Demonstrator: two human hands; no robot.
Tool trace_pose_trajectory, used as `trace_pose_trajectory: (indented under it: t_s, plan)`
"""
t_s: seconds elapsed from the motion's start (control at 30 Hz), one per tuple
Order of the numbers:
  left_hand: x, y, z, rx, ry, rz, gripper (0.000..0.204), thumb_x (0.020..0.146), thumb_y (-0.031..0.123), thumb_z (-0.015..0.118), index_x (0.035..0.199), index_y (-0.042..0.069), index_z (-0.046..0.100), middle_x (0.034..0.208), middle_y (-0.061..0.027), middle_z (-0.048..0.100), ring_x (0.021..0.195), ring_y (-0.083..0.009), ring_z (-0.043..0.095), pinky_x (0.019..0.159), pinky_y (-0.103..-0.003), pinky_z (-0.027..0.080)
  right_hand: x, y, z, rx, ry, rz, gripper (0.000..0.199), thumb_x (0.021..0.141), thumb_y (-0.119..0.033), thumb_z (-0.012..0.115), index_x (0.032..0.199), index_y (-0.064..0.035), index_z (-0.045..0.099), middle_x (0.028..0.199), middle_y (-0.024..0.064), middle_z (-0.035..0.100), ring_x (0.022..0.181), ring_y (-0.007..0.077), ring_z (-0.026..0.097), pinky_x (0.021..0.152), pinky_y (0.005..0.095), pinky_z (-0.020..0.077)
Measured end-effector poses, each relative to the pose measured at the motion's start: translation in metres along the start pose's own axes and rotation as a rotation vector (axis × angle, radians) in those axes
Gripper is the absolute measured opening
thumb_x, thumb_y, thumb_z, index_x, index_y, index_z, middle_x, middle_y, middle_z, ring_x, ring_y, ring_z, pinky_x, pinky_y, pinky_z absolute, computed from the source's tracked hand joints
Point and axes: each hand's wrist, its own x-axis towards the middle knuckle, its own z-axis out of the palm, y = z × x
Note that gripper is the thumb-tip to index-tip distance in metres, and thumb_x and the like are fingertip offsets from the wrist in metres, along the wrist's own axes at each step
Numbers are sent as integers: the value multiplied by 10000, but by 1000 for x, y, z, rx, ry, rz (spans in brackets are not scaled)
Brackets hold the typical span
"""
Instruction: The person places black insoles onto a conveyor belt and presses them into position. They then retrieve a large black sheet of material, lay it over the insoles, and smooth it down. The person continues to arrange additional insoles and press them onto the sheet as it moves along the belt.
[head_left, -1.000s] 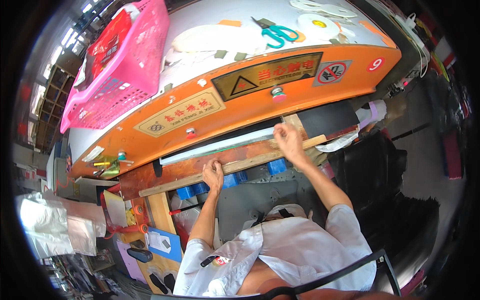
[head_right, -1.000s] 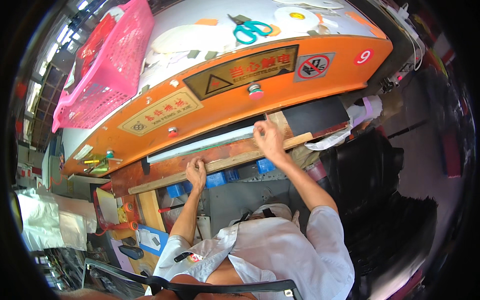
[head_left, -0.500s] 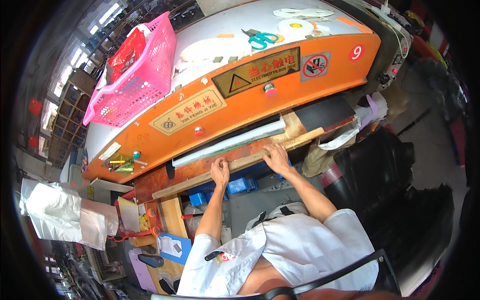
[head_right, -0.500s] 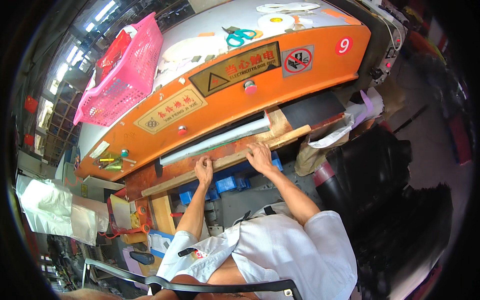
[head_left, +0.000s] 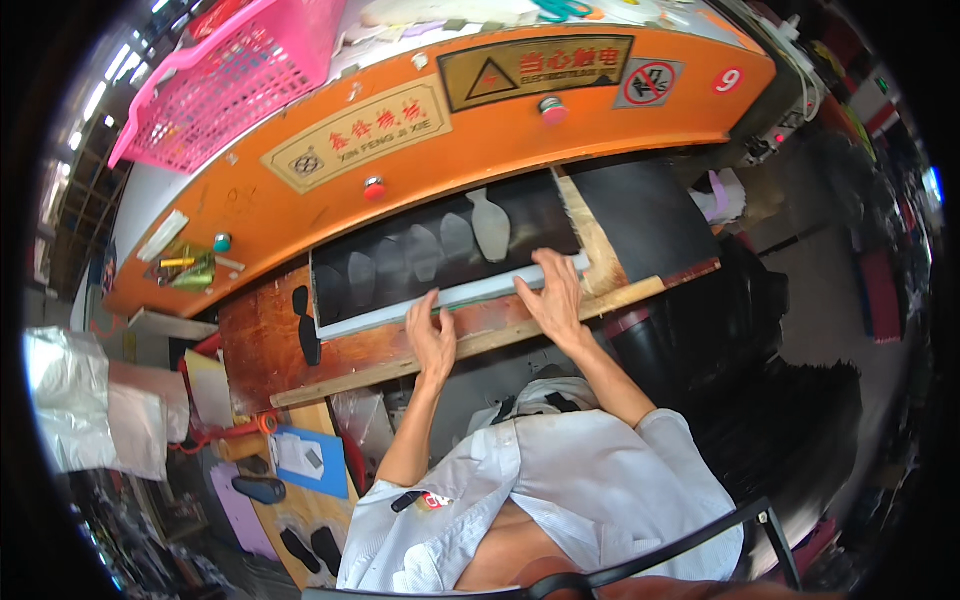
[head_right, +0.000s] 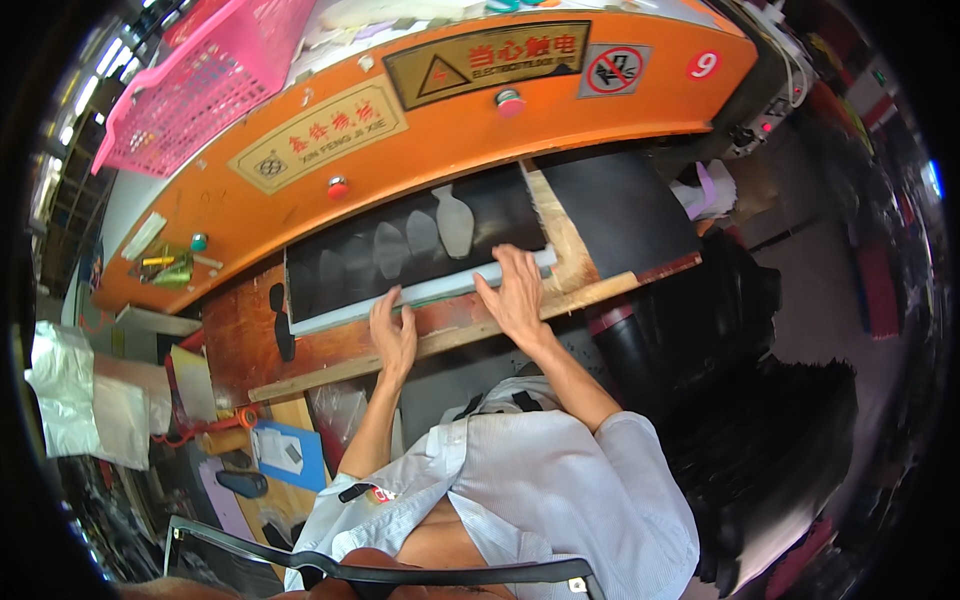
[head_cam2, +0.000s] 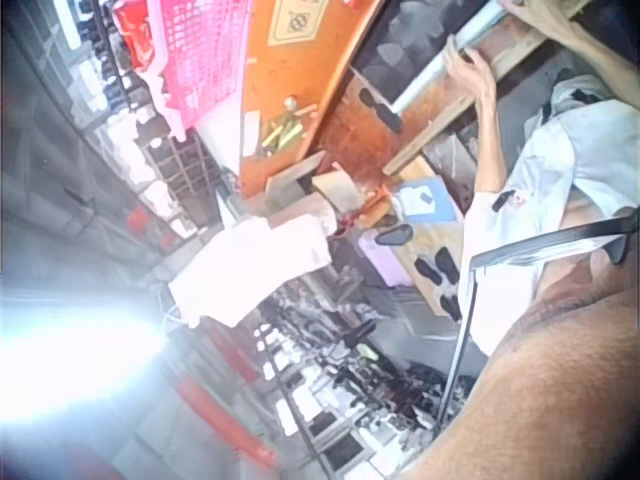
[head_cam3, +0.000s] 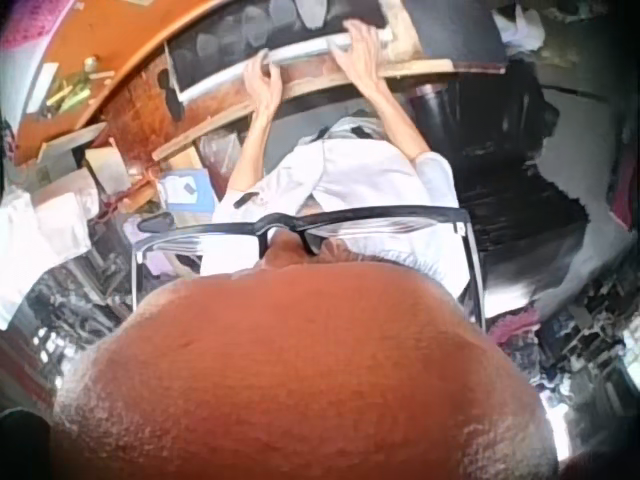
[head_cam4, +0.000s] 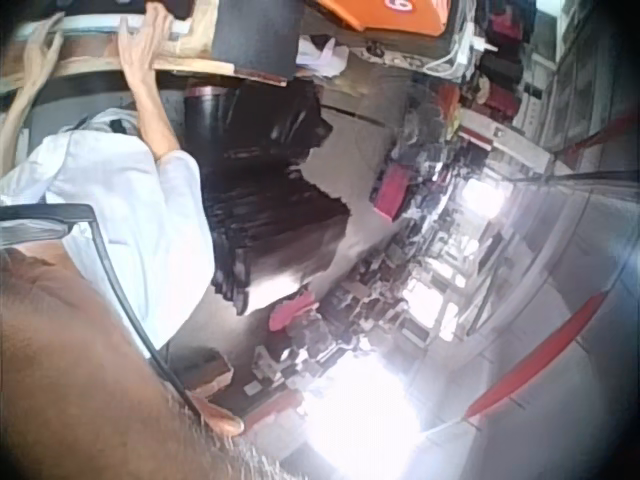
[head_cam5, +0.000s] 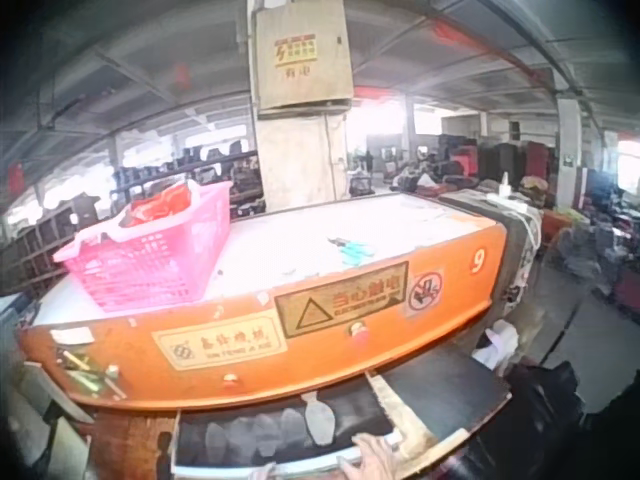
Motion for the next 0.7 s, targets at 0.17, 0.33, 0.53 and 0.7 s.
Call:
trace_pose_trajectory:
  t_s: [0.17, 0.33, 0.53, 0.7]
  plan:
    - [54, 30, 43, -66, -152, 109, 532, 983, 75, 598, 1503, 7, 512, 1524, -233, 535, 1473, -419, 433, 1229, -473, 324, 36, -22, 37, -198, -313, 23, 800, 738, -330, 881, 1373, 58, 587, 1383, 314, 564, 1233, 454, 523, 1026, 534, 460]
    - [25, 34, 59, -84, -336, 36, 496, 1093, 177, 481, 1539, -38, 459, 1588, -243, 474, 1534, -424, 356, 1263, -503, 259, -3, -21, 27, -91, -245, 130, 664, 775, -346, 841, 1271, 60, 671, 1274, 251, 647, 1160, 415, 565, 928, 504, 537]
    - [-15, 40, 53, 272, -473, 129, 573, 1011, 183, 635, 1531, -4, 485, 1644, -185, 406, 1573, -401, 286, 1273, -553, 235, -20, -2, -11, 413, -387, 465, 659, 752, -241, 875, 1295, 79, 681, 1273, 226, 688, 1131, 306, 644, 944, 409, 544]
    - [-17, 43, 50, 233, -479, 54, 591, 1006, 203, 662, 1533, 2, 485, 1647, -163, 412, 1579, -388, 284, 1269, -553, 243, -5, 14, -53, 838, -338, 959, 545, 824, -64, 810, 1335, 71, 675, 1168, 157, 741, 1040, 194, 680, 919, 351, 555]
